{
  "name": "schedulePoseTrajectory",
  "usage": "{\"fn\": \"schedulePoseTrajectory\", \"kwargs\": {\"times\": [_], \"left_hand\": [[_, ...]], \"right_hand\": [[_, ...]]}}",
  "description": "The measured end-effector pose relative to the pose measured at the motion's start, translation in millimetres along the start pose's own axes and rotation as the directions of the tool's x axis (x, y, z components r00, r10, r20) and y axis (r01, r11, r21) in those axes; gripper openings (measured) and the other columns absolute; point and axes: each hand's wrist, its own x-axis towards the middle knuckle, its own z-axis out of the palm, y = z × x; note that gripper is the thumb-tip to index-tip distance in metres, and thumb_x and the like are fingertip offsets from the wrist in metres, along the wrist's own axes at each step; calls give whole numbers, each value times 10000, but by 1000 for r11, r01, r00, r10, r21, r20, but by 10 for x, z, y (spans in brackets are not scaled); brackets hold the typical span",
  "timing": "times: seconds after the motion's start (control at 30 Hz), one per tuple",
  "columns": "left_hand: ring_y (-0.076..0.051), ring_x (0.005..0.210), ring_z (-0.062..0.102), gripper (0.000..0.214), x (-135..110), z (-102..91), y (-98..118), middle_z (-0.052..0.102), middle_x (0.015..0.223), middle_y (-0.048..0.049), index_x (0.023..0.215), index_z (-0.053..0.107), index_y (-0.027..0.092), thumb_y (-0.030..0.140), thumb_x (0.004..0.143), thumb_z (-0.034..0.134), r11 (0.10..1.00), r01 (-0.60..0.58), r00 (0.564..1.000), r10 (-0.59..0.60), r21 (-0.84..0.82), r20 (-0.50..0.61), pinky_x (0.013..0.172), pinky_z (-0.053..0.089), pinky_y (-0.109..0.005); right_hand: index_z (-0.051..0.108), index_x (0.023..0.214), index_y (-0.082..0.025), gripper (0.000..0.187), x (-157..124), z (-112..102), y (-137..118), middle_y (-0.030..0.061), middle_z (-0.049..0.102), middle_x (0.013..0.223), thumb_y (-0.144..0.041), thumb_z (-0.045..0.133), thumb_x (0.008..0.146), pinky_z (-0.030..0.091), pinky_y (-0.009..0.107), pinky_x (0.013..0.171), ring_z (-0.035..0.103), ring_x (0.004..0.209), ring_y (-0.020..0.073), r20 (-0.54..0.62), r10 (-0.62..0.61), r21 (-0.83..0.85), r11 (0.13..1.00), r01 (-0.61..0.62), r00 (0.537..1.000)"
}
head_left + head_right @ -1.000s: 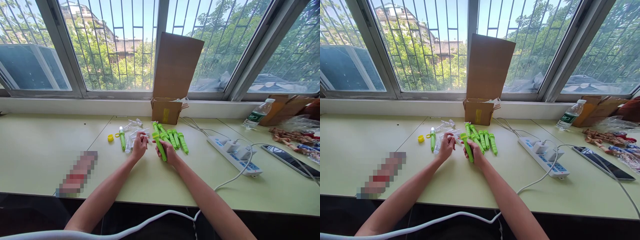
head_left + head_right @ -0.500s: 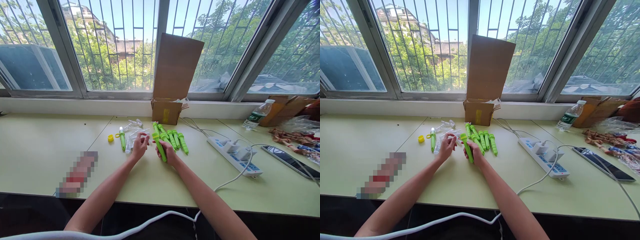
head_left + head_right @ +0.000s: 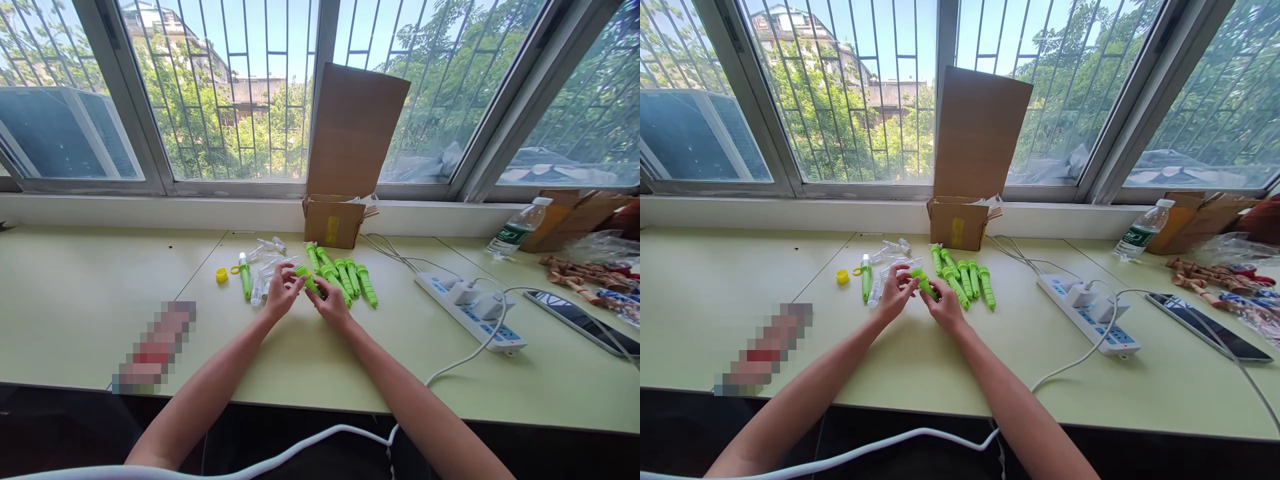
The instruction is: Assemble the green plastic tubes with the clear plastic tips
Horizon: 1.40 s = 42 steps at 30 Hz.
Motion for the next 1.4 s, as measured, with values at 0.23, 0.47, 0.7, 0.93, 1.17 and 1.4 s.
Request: {"fn": "schedulePoseTrajectory", "kwargs": {"times": [0.23, 0.47, 0.7, 0.93, 1.17, 1.4], "left_hand": [[-132, 712, 633, 441, -11, 0, -6, 633, 864, -26, 1068, 422, 205, 424, 778, 672, 1000, -2, 1000, 3, -12, 6, 510, 503, -204], [-136, 711, 632, 478, -9, 7, 16, 656, 859, -33, 1074, 426, 206, 397, 739, 709, 999, 6, 1000, -6, -47, -1, 518, 505, -209], [-157, 620, 658, 401, 40, -57, 74, 695, 892, -75, 1114, 401, 194, 368, 796, 573, 945, 138, 979, -175, -297, -101, 531, 526, -280], [-147, 584, 651, 350, 52, -75, 25, 713, 892, -80, 1081, 394, 195, 317, 792, 550, 957, 145, 983, -169, -253, -77, 527, 519, -279], [-118, 587, 645, 295, 17, -9, -53, 712, 892, -69, 1037, 426, 198, 336, 822, 572, 999, 45, 998, -46, -12, -38, 514, 493, -229], [-125, 585, 654, 294, 4, -12, -68, 720, 876, -65, 1021, 449, 199, 346, 818, 603, 997, -2, 1000, 2, 77, -4, 529, 498, -238]], "right_hand": [[692, 987, -180, 405, 0, -9, 12, 54, 653, 728, -521, 595, 792, 438, 263, 521, 570, 630, 175, -14, -80, -141, 987, 77, 997], [685, 1012, -183, 385, 1, -6, 30, 60, 670, 783, -492, 596, 799, 447, 266, 547, 580, 646, 176, -15, -82, -159, 984, 78, 997], [649, 992, -177, 384, 19, 6, 112, 48, 655, 758, -507, 571, 812, 457, 274, 562, 566, 617, 173, -59, -2, -71, 997, -2, 998], [625, 904, -186, 380, 34, -3, 103, 43, 623, 728, -547, 555, 811, 447, 276, 535, 539, 578, 168, -95, 28, -26, 999, -31, 995], [594, 829, -189, 386, 38, -17, 78, 25, 580, 653, -572, 558, 801, 431, 275, 502, 530, 550, 166, -134, 51, -22, 998, -54, 990], [575, 814, -188, 347, 36, -20, 91, 21, 565, 659, -534, 549, 822, 426, 269, 512, 521, 555, 157, -138, 45, -7, 999, -46, 989]]}}
